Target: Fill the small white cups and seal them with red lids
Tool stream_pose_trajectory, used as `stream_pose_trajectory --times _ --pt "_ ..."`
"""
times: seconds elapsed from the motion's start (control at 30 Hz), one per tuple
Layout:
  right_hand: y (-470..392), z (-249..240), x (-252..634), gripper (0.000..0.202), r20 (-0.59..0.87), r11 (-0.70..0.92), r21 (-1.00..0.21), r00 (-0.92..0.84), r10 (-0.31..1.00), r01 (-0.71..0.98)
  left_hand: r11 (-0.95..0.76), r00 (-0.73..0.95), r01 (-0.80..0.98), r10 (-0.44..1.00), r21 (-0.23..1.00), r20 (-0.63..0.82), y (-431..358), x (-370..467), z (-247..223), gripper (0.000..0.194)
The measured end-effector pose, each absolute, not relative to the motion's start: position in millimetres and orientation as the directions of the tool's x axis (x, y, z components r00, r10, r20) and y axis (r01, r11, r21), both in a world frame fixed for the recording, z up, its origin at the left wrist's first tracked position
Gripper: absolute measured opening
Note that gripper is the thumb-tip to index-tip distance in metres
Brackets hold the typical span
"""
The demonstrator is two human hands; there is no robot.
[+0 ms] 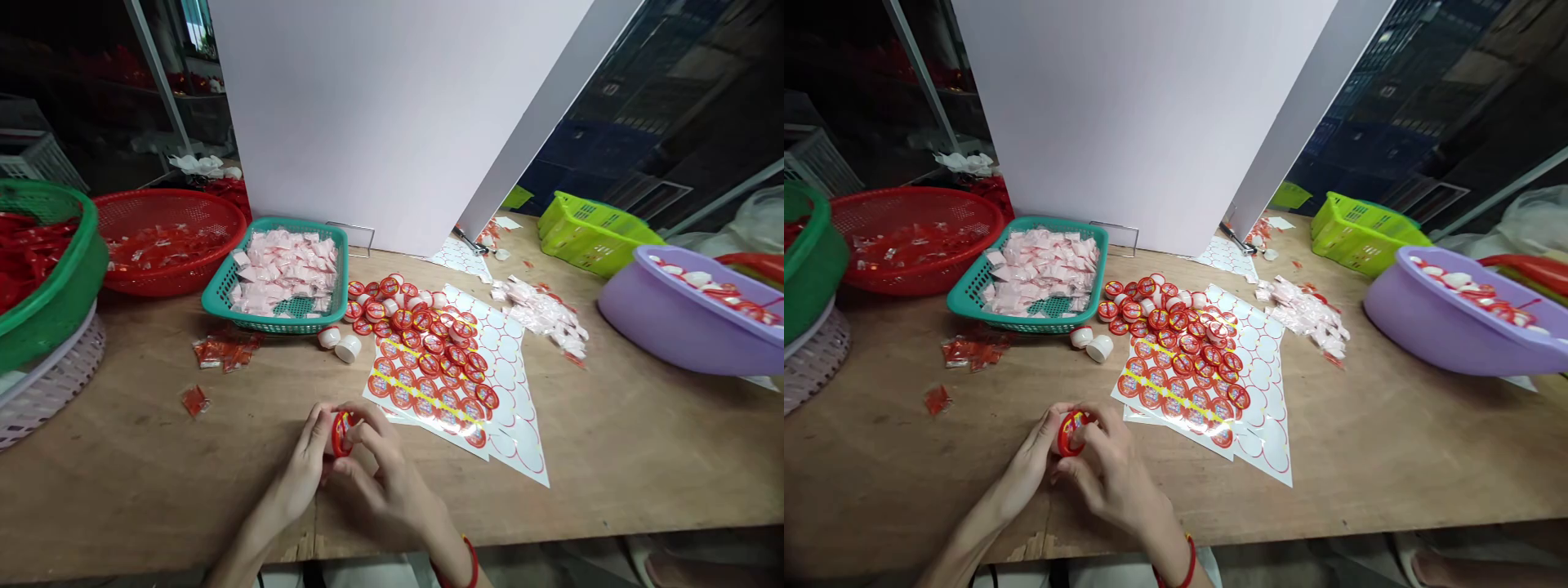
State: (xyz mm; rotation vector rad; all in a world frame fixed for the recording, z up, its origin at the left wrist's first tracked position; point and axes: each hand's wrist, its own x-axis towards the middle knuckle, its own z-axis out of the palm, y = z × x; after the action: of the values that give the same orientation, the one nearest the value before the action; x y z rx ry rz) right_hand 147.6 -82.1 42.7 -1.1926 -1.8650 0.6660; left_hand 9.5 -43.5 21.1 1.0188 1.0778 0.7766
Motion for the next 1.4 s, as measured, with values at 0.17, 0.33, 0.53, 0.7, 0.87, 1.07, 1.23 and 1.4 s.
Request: stream_pose_trajectory --times 0.17,0.33,0.53,0.7,0.87,1.07,1.23,1.4 --pt "-75.4 37.5 147.2 0.007 0.353 0.375 -0.77 -0.146 0.924 0.516 0.281 0.278 0.016 0.921 0.96 -0.274 -44.5 20.2 12.4 0.05" --pt "-25.4 12.9 183.3 0.017 0.334 0.1 -0.701 0.202 0.921 0.706 0.067 0.318 0.22 0.938 0.973 -0.136 -34.1 24.1 9.1 0.044" --pt "31.5 3.6 207.0 0.023 0.432 0.078 -0.593 0.235 0.871 0.801 -0.045 0.34 0.392 0.935 0.919 -0.099 -19.8 21.8 5.0 0.03" --pt "31.9 10.3 179.7 0.018 0.374 0.126 -0.515 0.091 0.923 0.848 -0.055 0.327 0.37 0.942 0.927 -0.074 -17.8 19.7 -2.9 0.03" --pt "7.8 12.9 172.7 0.022 0.326 0.105 -0.602 0.124 0.937 0.792 -0.23 0.302 0.433 0.948 0.872 0.101 -18.6 15.1 0.7 0.055" --pt "-39.3 6.0 151.8 0.035 0.09 0.07 -0.865 0.015 0.996 0.497 -0.333 0.447 0.4 0.884 0.854 0.136 -31.0 18.8 0.5 0.042" --pt "-53.0 13.5 140.5 0.028 0.024 -0.055 -0.896 0.173 0.985 0.441 -0.256 0.496 0.395 0.868 0.883 0.029 -39.0 11.9 2.8 0.041" --pt "-52.2 22.0 132.9 0.031 0.12 0.009 -0.896 0.221 0.968 0.444 -0.098 0.406 0.346 0.912 0.933 -0.055 -41.4 2.1 3.4 0.036"
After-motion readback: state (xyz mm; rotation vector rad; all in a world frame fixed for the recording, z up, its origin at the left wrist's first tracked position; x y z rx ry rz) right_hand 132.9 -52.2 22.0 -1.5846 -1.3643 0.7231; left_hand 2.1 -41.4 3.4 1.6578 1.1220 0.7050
